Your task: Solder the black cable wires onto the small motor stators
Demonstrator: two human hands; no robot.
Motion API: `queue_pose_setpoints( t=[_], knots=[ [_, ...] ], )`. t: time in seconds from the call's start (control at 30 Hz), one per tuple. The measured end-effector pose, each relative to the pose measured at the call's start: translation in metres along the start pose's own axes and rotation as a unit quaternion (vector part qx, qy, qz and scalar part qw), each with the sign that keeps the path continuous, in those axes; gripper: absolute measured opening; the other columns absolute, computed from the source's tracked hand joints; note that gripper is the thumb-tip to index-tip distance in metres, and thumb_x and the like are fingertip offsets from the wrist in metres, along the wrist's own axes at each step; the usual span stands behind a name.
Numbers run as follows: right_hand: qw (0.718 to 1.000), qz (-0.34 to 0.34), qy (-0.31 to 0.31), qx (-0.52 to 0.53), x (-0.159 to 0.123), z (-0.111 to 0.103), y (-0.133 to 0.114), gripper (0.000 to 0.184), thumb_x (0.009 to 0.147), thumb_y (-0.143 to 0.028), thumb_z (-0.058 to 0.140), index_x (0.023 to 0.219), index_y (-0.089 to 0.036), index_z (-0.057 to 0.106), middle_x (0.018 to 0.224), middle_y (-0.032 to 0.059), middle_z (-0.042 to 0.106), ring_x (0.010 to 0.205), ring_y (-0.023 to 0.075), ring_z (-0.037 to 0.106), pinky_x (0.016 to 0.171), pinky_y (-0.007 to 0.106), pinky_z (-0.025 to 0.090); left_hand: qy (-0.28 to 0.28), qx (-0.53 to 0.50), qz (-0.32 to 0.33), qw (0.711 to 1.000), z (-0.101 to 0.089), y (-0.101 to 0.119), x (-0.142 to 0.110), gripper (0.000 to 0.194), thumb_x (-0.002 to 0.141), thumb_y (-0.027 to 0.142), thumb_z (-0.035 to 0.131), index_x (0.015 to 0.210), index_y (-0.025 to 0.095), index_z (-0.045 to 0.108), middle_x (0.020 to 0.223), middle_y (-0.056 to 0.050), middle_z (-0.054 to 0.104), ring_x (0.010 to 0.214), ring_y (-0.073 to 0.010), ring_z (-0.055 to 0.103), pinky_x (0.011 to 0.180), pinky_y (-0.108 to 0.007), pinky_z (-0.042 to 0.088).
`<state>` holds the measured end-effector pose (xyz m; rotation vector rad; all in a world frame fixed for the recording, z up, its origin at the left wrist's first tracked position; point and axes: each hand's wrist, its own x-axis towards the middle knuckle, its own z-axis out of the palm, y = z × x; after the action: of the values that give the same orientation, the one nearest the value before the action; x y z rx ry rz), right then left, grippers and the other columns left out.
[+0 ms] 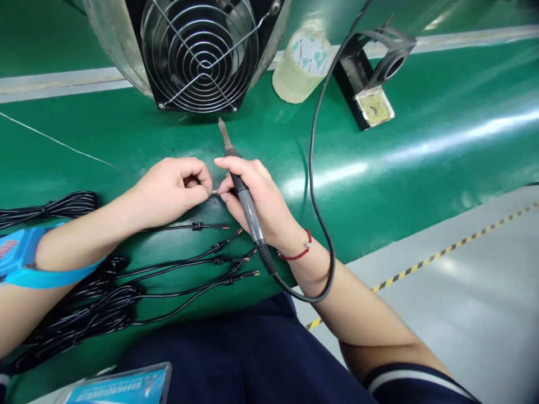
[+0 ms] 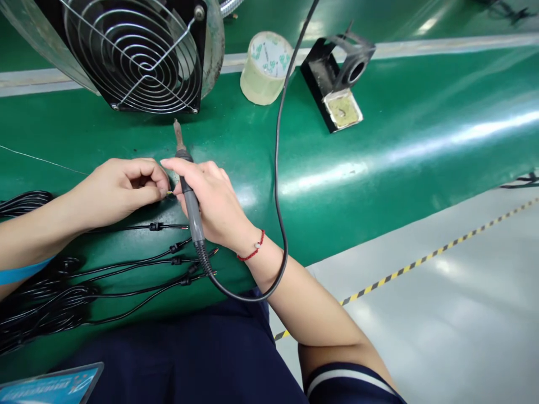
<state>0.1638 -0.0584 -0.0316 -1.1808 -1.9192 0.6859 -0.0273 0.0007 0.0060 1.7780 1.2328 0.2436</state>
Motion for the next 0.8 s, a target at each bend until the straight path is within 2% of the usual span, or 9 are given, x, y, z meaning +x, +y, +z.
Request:
queue_pose_setpoints(
  t=[0.13,0.23,0.4,0.53,0.67,0.8],
  knots=[
    [0.997,0.065,0.027,0.043,0.003,0.007,0.002,0.047,0.092,-0.013,0.052,0.135,-0.032,0.047,0.095,-0.0028,0.071,0.094,0.0185,0.067,0.097,0.040,0.055,-0.008,-0.005,0.004,1.000,0.001,-0.001,0.000,0.012,0.072,0.029,0.058,0.072,0.020,0.066,0.070,0.000,0.064,0.067,-0.0147,0.055,0.064,-0.027,0.040],
    [0.995,0.074,0.036,0.063,0.002,0.007,0.002,0.047,0.093,-0.014,0.054,0.136,-0.030,0.047,0.097,-0.0020,0.071,0.094,0.0180,0.068,0.095,0.039,0.057,-0.001,0.006,0.022,1.000,0.002,0.000,-0.001,0.013,0.073,0.029,0.058,0.071,0.020,0.066,0.074,-0.001,0.065,0.069,-0.0149,0.055,0.066,-0.027,0.041],
    [0.991,0.080,0.094,0.052,-0.008,-0.013,-0.017,0.036,0.101,-0.022,0.051,0.135,-0.034,0.054,0.102,0.0000,0.073,0.099,0.0200,0.071,0.095,0.043,0.059,0.006,0.018,0.041,0.999,0.004,0.002,-0.002,0.011,0.074,0.025,0.057,0.071,0.019,0.066,0.077,-0.001,0.064,0.068,-0.0138,0.055,0.067,-0.027,0.041],
    [0.983,0.068,0.170,-0.014,-0.026,-0.025,-0.036,0.023,0.100,-0.028,0.059,0.121,-0.034,0.065,0.108,0.0039,0.072,0.099,0.0242,0.070,0.086,0.046,0.063,0.010,0.028,0.030,0.999,0.006,0.003,-0.002,0.010,0.075,0.023,0.057,0.069,0.019,0.064,0.076,0.000,0.062,0.063,-0.0116,0.050,0.064,-0.026,0.040],
    [0.968,0.050,0.244,-0.016,-0.045,-0.019,-0.036,0.016,0.094,-0.023,0.066,0.109,-0.030,0.067,0.085,0.0012,0.066,0.074,0.0187,0.067,0.061,0.036,0.060,0.025,0.026,0.012,0.999,0.009,0.006,-0.003,0.010,0.075,0.021,0.059,0.066,0.019,0.062,0.073,0.001,0.061,0.061,-0.0113,0.048,0.062,-0.026,0.038],
    [0.960,0.038,0.273,0.048,-0.055,-0.010,-0.028,0.010,0.094,-0.031,0.069,0.102,-0.027,0.066,0.069,-0.0042,0.060,0.049,0.0123,0.057,0.045,0.030,0.052,0.032,0.018,-0.002,0.999,0.012,0.008,-0.003,0.010,0.076,0.019,0.060,0.066,0.019,0.061,0.072,0.001,0.060,0.061,-0.0116,0.048,0.062,-0.028,0.038]
  ],
)
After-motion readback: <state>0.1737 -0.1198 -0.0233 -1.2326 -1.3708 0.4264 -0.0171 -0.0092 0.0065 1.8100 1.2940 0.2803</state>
